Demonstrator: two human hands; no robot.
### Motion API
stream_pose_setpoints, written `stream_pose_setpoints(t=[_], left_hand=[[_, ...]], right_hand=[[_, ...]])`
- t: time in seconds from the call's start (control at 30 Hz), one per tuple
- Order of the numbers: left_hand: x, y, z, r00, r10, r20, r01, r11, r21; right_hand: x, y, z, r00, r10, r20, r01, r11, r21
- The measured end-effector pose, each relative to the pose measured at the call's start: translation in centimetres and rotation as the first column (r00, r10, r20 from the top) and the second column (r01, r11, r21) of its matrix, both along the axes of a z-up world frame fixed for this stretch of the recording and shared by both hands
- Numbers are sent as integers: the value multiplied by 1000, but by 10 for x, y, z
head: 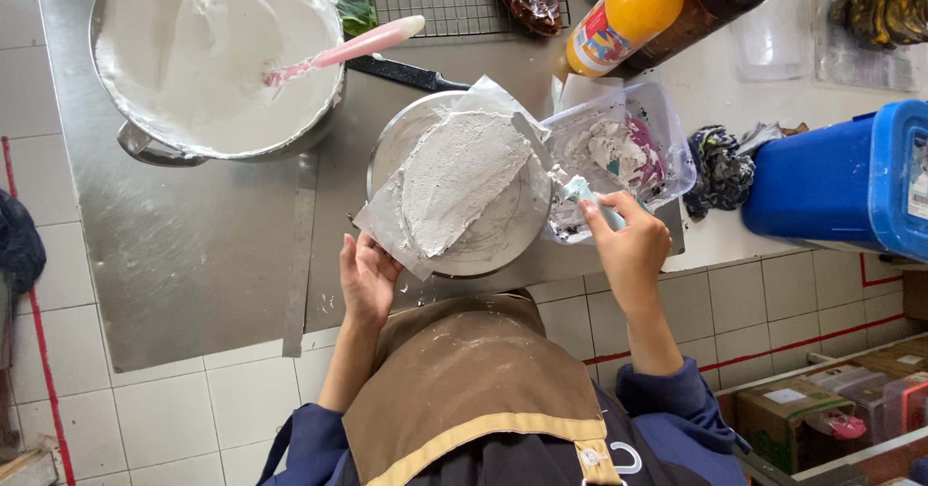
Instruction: The person spreads white frosting over a semi-circular cake base using a small spatula and a long metal straight-edge tool.
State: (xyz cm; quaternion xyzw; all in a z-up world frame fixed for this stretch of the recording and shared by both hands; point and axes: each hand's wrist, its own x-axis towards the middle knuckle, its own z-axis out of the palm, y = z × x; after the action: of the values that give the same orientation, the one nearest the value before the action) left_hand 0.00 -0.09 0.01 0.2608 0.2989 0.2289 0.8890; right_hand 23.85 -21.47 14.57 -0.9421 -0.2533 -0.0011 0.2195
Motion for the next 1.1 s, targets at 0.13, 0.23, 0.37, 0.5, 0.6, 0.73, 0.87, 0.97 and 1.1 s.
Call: stream_pose_setpoints(t=[0.13,0.23,0.37,0.5,0.6,0.73,0.87,0.97,1.1], left_hand=[[1,2,2,1000,-8,-1,8,1000,29],[2,3,3,1000,1,26,-2,1000,28],[3,0,1,998,47,29,-47,999,-22],[0,-4,5,997,67,36,-64,996,-67],[-5,-12,4,1000,-7,12,8,996,-88],[-12,-18,-10,995,-82,50,85,994,-70],[-13,-15,-23,986,-4,166,17,997,-71],[-11,-17,-21,997,29,66,-27,999,-26],[-9,-17,-15,981,88,174,-73,993,-91]], right_hand=[[-26,1,-6,995,104,6,-104,994,22],[-60,1,-6,967,254,12,-254,964,80],[-52,-2,-3,789,467,-400,-368,880,300],[-9,-5,26,819,461,-341,-393,884,253],[8,-1,64,817,570,-89,-573,819,-11],[-1,28,103,470,874,121,-734,463,-496],[-27,66,111,111,944,310,-672,301,-676],[-46,95,108,-101,907,409,-626,262,-734],[-58,130,105,-254,923,290,-492,135,-860]])
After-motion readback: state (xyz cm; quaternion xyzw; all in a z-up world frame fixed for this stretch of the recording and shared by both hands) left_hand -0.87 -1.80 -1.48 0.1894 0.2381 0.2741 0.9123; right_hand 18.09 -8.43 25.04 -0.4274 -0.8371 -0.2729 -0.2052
